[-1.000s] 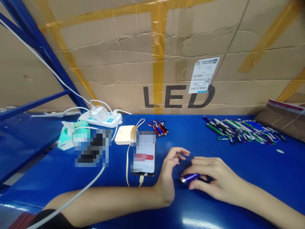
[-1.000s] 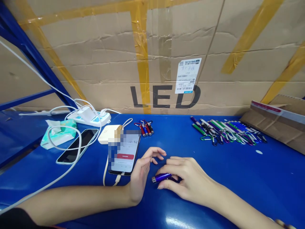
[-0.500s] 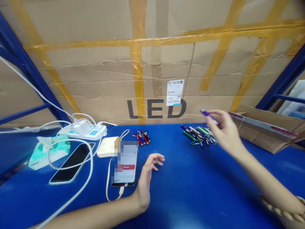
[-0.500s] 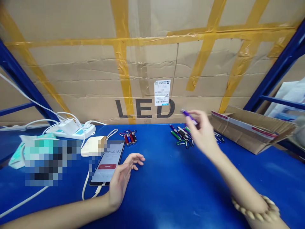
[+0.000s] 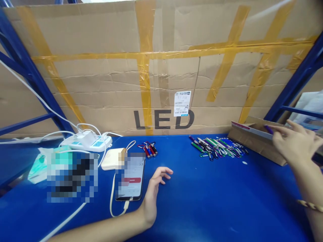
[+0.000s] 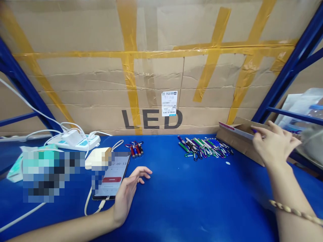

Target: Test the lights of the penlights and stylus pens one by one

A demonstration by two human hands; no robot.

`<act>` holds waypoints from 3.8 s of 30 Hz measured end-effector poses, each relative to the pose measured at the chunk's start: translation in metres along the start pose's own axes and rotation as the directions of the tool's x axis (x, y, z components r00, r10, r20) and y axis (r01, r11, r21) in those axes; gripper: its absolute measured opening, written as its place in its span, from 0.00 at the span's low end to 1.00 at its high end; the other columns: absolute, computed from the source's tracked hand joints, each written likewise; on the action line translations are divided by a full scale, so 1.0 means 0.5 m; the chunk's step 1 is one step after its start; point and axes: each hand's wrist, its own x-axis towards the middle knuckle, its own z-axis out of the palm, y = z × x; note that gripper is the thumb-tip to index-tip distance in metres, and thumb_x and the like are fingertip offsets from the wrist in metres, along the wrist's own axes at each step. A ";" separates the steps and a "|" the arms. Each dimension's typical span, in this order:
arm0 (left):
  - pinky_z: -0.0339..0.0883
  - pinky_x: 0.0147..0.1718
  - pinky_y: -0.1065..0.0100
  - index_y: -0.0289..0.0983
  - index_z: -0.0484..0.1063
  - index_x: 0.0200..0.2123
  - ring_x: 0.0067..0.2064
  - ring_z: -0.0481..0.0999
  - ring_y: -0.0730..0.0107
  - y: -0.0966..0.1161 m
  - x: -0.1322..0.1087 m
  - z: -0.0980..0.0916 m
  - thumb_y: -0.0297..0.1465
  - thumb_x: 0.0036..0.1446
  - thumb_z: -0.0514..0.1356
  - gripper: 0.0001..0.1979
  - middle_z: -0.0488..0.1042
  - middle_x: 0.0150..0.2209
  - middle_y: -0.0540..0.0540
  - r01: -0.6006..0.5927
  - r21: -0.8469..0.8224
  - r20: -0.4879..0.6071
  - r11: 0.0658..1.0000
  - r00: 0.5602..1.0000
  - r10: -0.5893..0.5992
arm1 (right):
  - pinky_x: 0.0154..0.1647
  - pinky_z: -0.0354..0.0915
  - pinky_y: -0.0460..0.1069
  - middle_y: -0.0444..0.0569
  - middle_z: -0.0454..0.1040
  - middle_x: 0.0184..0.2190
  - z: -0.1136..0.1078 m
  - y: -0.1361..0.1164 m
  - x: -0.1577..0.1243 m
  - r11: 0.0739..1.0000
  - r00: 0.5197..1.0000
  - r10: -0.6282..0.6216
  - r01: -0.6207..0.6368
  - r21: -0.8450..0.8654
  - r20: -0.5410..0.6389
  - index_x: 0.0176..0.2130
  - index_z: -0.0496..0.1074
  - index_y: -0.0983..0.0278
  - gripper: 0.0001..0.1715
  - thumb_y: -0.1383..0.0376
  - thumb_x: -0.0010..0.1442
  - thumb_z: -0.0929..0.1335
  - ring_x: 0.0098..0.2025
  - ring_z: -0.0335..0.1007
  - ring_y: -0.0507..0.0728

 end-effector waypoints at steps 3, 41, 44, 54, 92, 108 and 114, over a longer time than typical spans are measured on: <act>0.54 0.43 0.63 0.36 0.64 0.37 0.46 0.63 0.59 0.002 0.001 0.000 0.36 0.56 0.38 0.18 0.66 0.42 0.42 -0.001 0.018 0.002 1.000 1.000 0.001 | 0.47 0.49 0.67 0.64 0.70 0.48 -0.005 -0.070 -0.035 0.956 0.954 -0.291 0.289 0.040 0.066 0.36 0.76 0.67 0.17 0.62 0.56 0.61 0.52 0.60 0.71; 0.55 0.41 0.65 0.36 0.65 0.35 0.43 0.64 0.61 -0.005 0.002 -0.003 0.35 0.53 0.40 0.17 0.67 0.41 0.43 -0.091 0.017 0.009 0.996 0.996 0.091 | 0.42 0.62 0.51 0.51 0.71 0.47 0.052 -0.503 -0.362 0.587 0.318 -0.792 0.629 0.509 0.521 0.49 0.72 0.60 0.18 0.62 0.62 0.61 0.46 0.67 0.58; 0.55 0.40 0.65 0.36 0.66 0.35 0.43 0.64 0.61 -0.007 0.004 -0.004 0.35 0.53 0.41 0.17 0.68 0.40 0.43 -0.097 0.010 0.011 0.995 0.995 0.097 | 0.45 0.61 0.50 0.51 0.64 0.55 0.064 -0.512 -0.357 0.446 0.185 -0.871 0.688 0.573 0.456 0.57 0.63 0.59 0.24 0.68 0.61 0.61 0.52 0.63 0.57; 0.58 0.36 0.68 0.35 0.64 0.37 0.41 0.66 0.64 -0.006 0.007 -0.009 0.36 0.52 0.41 0.17 0.68 0.41 0.41 -0.055 -0.073 0.015 0.996 0.998 0.056 | 0.46 0.58 0.53 0.55 0.70 0.46 0.067 -0.554 -0.315 0.157 -0.113 -0.921 0.768 0.621 0.374 0.41 0.73 0.67 0.13 0.74 0.60 0.62 0.47 0.63 0.58; 0.56 0.44 0.63 0.42 0.57 0.42 0.39 0.63 0.67 -0.016 -0.016 0.003 0.40 0.62 0.45 0.10 0.62 0.32 0.50 0.043 0.216 -0.253 0.975 0.967 0.014 | 0.41 0.67 0.47 0.50 0.75 0.38 -0.138 -0.387 -0.405 0.531 0.102 -0.845 0.035 0.847 0.526 0.53 0.67 0.62 0.19 0.62 0.65 0.59 0.39 0.73 0.55; 0.48 0.60 0.59 0.42 0.66 0.52 0.58 0.62 0.65 -0.005 -0.003 -0.002 0.39 0.65 0.40 0.21 0.67 0.54 0.47 -0.021 0.226 -0.035 0.974 0.999 0.030 | 0.44 0.66 0.52 0.49 0.74 0.39 -0.158 -0.376 -0.375 0.637 -0.012 -0.771 -0.026 0.771 0.637 0.58 0.58 0.59 0.26 0.52 0.65 0.54 0.41 0.71 0.58; 0.58 0.55 0.68 0.37 0.73 0.41 0.52 0.68 0.68 -0.004 0.004 0.000 0.35 0.64 0.45 0.18 0.72 0.46 0.45 -0.167 0.193 -0.034 0.967 0.984 0.177 | 0.42 0.68 0.54 0.52 0.75 0.39 -0.153 -0.374 -0.379 0.607 -0.001 -0.793 0.089 0.790 0.609 0.55 0.63 0.62 0.25 0.56 0.67 0.53 0.40 0.73 0.60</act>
